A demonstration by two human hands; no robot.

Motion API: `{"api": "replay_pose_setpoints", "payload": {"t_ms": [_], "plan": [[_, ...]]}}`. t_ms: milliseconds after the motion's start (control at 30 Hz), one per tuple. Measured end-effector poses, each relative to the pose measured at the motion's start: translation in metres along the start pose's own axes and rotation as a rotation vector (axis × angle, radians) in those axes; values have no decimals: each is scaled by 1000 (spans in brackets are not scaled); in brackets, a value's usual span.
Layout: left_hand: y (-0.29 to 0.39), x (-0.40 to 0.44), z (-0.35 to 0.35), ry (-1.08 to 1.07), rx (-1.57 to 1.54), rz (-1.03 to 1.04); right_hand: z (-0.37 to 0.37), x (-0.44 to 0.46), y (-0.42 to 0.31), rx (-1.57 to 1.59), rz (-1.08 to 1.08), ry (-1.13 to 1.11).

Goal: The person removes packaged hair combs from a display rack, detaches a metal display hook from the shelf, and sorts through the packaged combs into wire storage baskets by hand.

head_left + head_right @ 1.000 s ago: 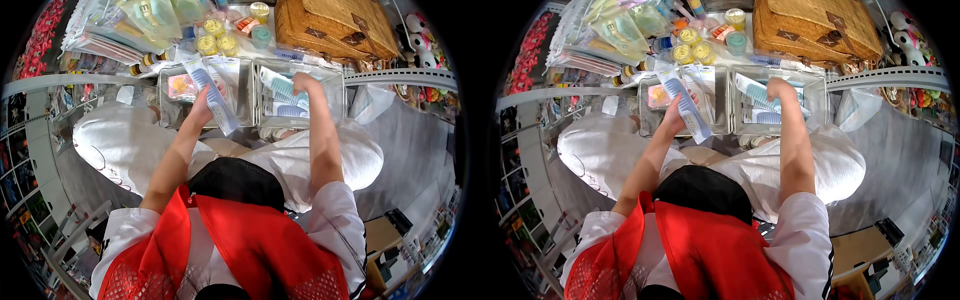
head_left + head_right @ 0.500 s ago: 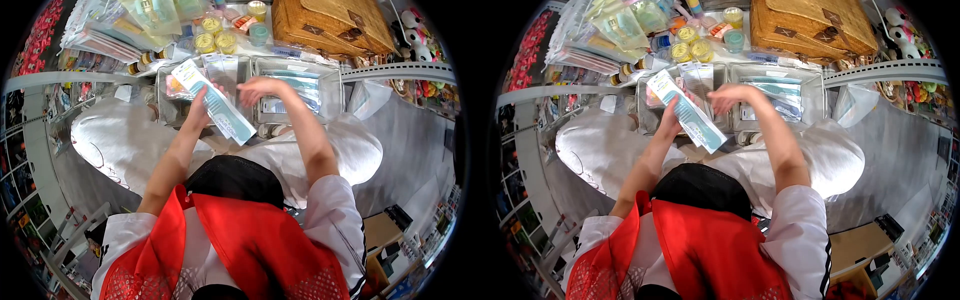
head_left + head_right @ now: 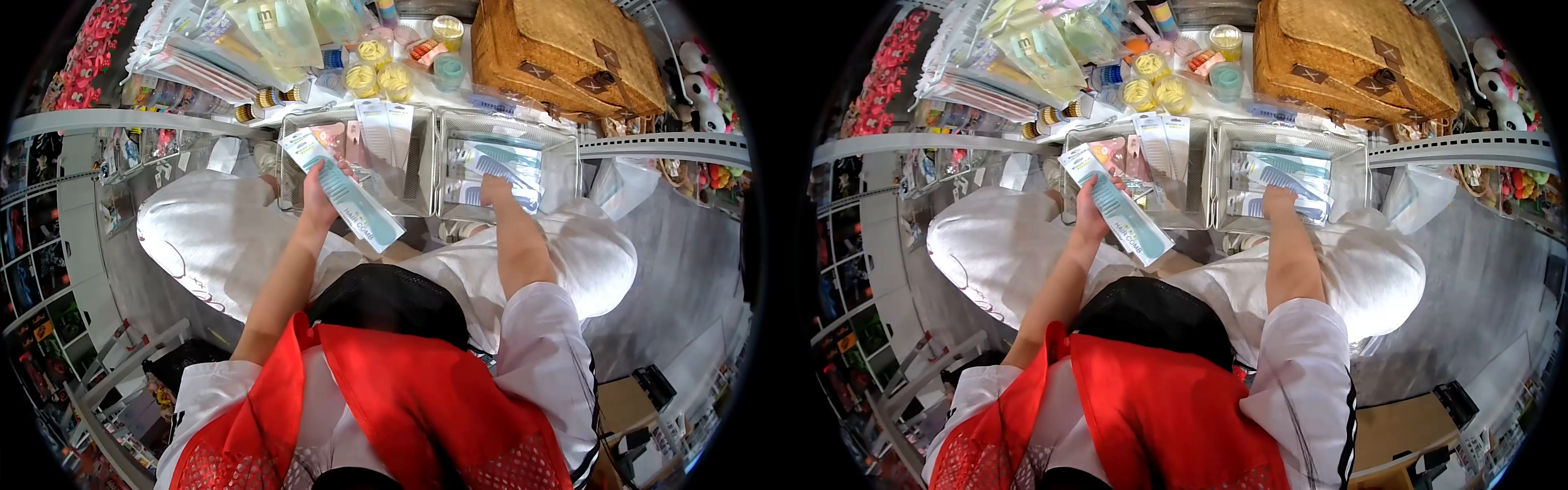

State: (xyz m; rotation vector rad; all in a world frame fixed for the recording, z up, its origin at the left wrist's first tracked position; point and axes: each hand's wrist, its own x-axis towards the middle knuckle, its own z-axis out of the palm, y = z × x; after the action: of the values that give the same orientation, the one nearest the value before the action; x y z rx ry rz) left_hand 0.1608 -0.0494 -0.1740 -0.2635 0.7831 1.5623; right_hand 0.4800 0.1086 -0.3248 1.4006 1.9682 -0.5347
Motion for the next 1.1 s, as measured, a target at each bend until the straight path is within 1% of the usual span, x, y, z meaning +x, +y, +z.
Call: {"api": "replay_pose_setpoints", "payload": {"t_ms": [133, 233, 333, 433, 533, 633, 733, 800, 833, 867, 967, 1000, 1067, 1100], "plan": [[1, 0, 1, -41, 76, 20, 5, 1, 4, -123, -90, 199], [1, -3, 1, -15, 110, 52, -8, 14, 12, -56, -175, -204], [2, -2, -2, 8, 128, 40, 4, 16, 13, -25, -197, -96], [1, -2, 2, 16, 54, 9, 14, 9, 13, 36, -229, 78], [2, -1, 1, 0, 61, 8, 1, 5, 5, -198, -231, -247], [6, 2, -7, -86, 53, 1, 0, 5, 10, 43, -228, 15], [4, 3, -1, -12, 15, 0, -33, 16, 21, 224, -317, 149], [0, 8, 1, -66, -26, -39, -84, 9, 26, 344, -417, 12], [-2, 11, 2, -95, -48, -56, -109, -2, 27, 377, -419, -40], [-6, 14, 2, -110, -2, -41, -133, -14, 26, 408, -421, -92], [-14, 23, 15, -2, 212, -15, -184, -57, 13, 809, -499, -200], [-16, 25, 17, -29, 263, -20, -196, -71, 7, 974, -513, -243], [-21, 31, 18, -87, 255, -109, -210, -96, -10, 1301, -538, -331], [-25, 32, 19, -113, 250, -152, -204, -98, -21, 1431, -574, -313]]}}
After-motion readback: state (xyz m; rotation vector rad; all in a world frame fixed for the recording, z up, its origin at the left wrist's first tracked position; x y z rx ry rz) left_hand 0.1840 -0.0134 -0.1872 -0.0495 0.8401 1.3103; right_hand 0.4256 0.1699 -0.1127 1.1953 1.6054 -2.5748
